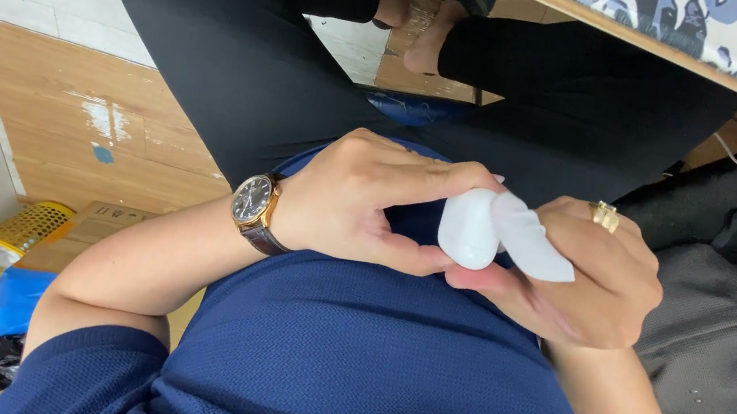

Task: Cleaning the earbud case and earbuds with a cloth, checking a receipt, and using a computer and phone to complete the repair process.

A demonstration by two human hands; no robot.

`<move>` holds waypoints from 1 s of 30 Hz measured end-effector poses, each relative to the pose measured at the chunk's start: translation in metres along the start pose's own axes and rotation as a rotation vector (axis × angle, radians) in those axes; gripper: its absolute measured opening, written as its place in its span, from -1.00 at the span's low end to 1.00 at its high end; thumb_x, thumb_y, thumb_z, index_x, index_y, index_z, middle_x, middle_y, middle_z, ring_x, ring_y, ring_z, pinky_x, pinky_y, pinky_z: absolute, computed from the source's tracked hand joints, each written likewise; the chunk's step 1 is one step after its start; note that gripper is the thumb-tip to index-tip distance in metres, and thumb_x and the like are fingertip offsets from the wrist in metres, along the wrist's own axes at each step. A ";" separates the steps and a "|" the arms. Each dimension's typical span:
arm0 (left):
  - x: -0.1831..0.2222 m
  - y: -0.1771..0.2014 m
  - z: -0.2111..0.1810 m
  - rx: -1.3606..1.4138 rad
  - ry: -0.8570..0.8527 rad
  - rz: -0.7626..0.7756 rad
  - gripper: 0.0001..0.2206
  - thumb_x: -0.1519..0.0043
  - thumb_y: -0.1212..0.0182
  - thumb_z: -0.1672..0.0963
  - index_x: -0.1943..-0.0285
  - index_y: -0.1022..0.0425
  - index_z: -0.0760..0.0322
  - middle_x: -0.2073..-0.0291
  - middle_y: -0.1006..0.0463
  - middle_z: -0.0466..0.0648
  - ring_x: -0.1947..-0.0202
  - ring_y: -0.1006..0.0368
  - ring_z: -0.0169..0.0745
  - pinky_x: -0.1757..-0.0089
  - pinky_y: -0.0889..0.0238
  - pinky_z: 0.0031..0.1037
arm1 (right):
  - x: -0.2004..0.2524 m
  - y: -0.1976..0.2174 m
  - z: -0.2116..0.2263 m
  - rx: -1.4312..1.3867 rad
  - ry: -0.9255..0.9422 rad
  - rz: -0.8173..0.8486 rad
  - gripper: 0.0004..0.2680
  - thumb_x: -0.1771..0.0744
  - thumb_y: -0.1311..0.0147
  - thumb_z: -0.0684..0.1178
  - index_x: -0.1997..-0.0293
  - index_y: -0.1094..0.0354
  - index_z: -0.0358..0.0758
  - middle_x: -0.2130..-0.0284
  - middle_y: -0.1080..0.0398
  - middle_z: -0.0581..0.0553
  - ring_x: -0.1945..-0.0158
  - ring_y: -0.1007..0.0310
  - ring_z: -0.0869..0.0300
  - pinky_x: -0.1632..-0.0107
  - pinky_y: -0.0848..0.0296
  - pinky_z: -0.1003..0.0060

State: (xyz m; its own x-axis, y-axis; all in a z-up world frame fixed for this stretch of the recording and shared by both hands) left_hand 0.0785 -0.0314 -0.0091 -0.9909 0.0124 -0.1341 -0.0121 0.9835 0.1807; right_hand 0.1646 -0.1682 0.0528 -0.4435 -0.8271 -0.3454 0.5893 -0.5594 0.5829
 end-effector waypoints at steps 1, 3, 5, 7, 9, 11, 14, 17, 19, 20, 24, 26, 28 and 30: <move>-0.002 0.000 -0.001 -0.029 -0.008 0.006 -0.56 -0.30 -0.45 0.03 -0.32 -0.41 0.07 -0.06 -0.68 -0.20 0.19 -0.69 -0.27 0.16 -0.47 -0.53 | -0.004 0.000 0.004 -0.101 0.047 0.038 -0.73 -0.24 -0.40 -0.08 0.36 -0.33 -0.50 0.54 -0.24 -0.22 0.59 -0.18 0.04 0.51 -0.32 0.19; -0.004 0.000 -0.003 0.004 0.001 0.026 -0.58 -0.31 -0.41 0.05 -0.31 -0.41 0.11 -0.07 -0.67 -0.18 0.15 -0.70 -0.24 0.13 -0.48 -0.52 | -0.007 0.001 0.009 -0.119 0.100 0.036 -0.83 -0.24 -0.39 -0.16 0.34 -0.42 -0.40 0.49 -0.34 -0.23 0.55 -0.25 0.05 0.47 -0.35 0.20; -0.008 0.000 -0.004 0.037 0.007 0.053 -0.60 -0.31 -0.38 0.07 -0.30 -0.41 0.15 -0.09 -0.65 -0.16 0.11 -0.71 -0.21 0.10 -0.50 -0.51 | -0.010 0.007 0.018 -0.133 0.152 0.028 -0.90 -0.24 -0.39 -0.23 0.31 -0.51 -0.30 0.44 -0.44 -0.24 0.50 -0.31 0.06 0.44 -0.38 0.22; -0.011 -0.006 -0.004 0.172 0.033 0.150 -0.57 -0.35 -0.21 -0.07 -0.32 -0.40 0.12 -0.17 -0.62 -0.18 0.07 -0.71 -0.28 0.09 -0.46 -0.58 | -0.007 0.003 0.028 -0.026 0.195 0.206 -0.81 -0.31 -0.34 -0.15 0.32 -0.37 -0.46 0.48 -0.32 -0.14 0.55 -0.14 0.10 0.47 -0.32 0.17; -0.018 -0.002 -0.008 0.278 0.103 0.144 -0.56 -0.30 -0.32 0.01 -0.31 -0.40 0.21 -0.17 -0.60 -0.14 -0.01 -0.66 -0.34 -0.03 -0.44 -0.61 | -0.008 -0.002 0.035 -0.029 0.305 0.132 -0.79 -0.32 -0.33 -0.08 0.37 -0.37 -0.41 0.57 -0.20 -0.08 0.60 -0.07 0.18 0.50 -0.30 0.26; -0.023 0.000 -0.007 0.382 0.171 0.140 -0.54 -0.24 -0.43 0.09 -0.29 -0.41 0.30 -0.18 -0.59 -0.11 -0.09 -0.61 -0.41 -0.15 -0.41 -0.65 | 0.001 0.011 0.046 -0.026 0.418 0.058 -0.75 -0.33 -0.31 -0.01 0.42 -0.37 -0.37 0.67 -0.09 -0.02 0.65 -0.01 0.27 0.53 -0.27 0.35; -0.027 0.003 -0.011 0.618 0.107 0.076 -0.53 -0.31 -0.30 0.04 -0.30 -0.26 0.30 -0.25 -0.51 0.22 -0.33 -0.51 0.13 -0.32 -0.46 -0.28 | 0.022 0.026 0.019 -0.159 -0.026 0.213 -0.72 -0.25 -0.34 0.10 0.38 -0.40 -0.35 0.55 -0.20 -0.09 0.57 -0.27 0.11 0.41 -0.50 0.25; -0.028 -0.001 -0.011 0.855 0.189 0.068 -0.53 -0.34 -0.28 0.00 -0.30 -0.24 0.25 -0.27 -0.46 0.35 -0.39 -0.44 0.25 -0.21 -0.48 -0.43 | 0.043 0.053 -0.009 -0.195 0.008 -0.083 -0.77 -0.19 -0.37 -0.19 0.44 -0.25 -0.35 0.42 -0.38 -0.18 0.43 -0.49 0.02 0.35 -0.63 0.11; -0.029 -0.005 -0.015 0.994 0.269 0.105 -0.49 -0.33 -0.31 -0.03 -0.32 -0.21 0.27 -0.34 -0.38 0.39 -0.43 -0.35 0.25 -0.29 -0.41 -0.33 | 0.056 0.066 -0.020 -0.126 0.223 -0.279 -0.85 -0.30 -0.21 -0.23 0.28 -0.26 -0.45 0.40 -0.34 -0.37 0.53 -0.37 -0.03 0.42 -0.60 0.09; -0.031 -0.003 -0.019 0.986 0.271 0.110 -0.49 -0.33 -0.31 -0.03 -0.32 -0.21 0.27 -0.34 -0.38 0.39 -0.43 -0.35 0.25 -0.29 -0.41 -0.33 | 0.054 0.065 -0.024 -0.127 0.225 -0.288 -0.85 -0.30 -0.21 -0.23 0.28 -0.26 -0.45 0.40 -0.34 -0.37 0.53 -0.37 -0.03 0.42 -0.60 0.09; -0.058 0.018 -0.041 0.564 0.129 0.024 -0.55 -0.29 -0.32 0.07 -0.28 -0.31 0.34 -0.22 -0.49 0.25 -0.31 -0.49 0.20 -0.26 -0.56 -0.27 | 0.046 0.102 -0.033 0.195 -0.022 -0.604 -0.78 -0.46 0.01 -0.15 0.30 -0.23 -0.56 0.43 -0.39 -0.54 0.62 -0.41 -0.11 0.54 -0.39 0.08; -0.065 0.031 -0.054 0.328 0.104 -0.055 -0.55 -0.23 -0.35 0.08 -0.23 -0.36 0.39 -0.14 -0.55 0.20 -0.20 -0.57 0.08 -0.22 -0.62 -0.25 | 0.045 0.125 -0.049 0.366 -0.296 -0.684 -0.60 -0.52 0.11 -0.06 0.38 -0.29 -0.76 0.43 -0.47 -0.68 0.65 -0.37 -0.13 0.52 -0.24 0.13; -0.069 0.051 -0.068 -0.104 0.060 -0.176 -0.54 -0.19 -0.38 0.12 -0.21 -0.38 0.48 -0.10 -0.39 0.22 -0.02 -0.64 0.14 -0.09 -0.65 -0.26 | 0.040 0.143 -0.072 0.176 -0.308 -0.669 -0.77 -0.56 0.17 -0.14 -0.14 -0.19 -0.68 0.25 -0.40 -1.01 0.57 -0.36 -0.20 0.54 -0.09 0.24; -0.068 0.059 -0.066 -0.073 0.034 -0.212 -0.44 -0.19 -0.42 0.20 -0.35 -0.25 0.38 -0.15 -0.37 0.25 -0.10 -0.57 0.18 -0.18 -0.64 -0.19 | 0.032 0.153 -0.076 0.219 -0.345 -0.630 -0.77 -0.57 0.16 -0.13 -0.14 -0.22 -0.69 0.12 -0.44 -0.87 0.58 -0.33 -0.13 0.52 -0.13 0.25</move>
State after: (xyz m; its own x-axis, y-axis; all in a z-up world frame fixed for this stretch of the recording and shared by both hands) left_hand 0.1361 0.0136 0.0753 -0.9690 -0.2009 -0.1439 -0.2294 0.9477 0.2217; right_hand 0.2920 -0.2848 0.0753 -0.8599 -0.2698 -0.4333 0.0221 -0.8678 0.4965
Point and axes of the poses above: each hand's wrist, its own x-axis away from the middle knuckle, its own y-axis out of the back of the hand, z = x × y, the point moved 7 cm from there along -x, towards the middle knuckle
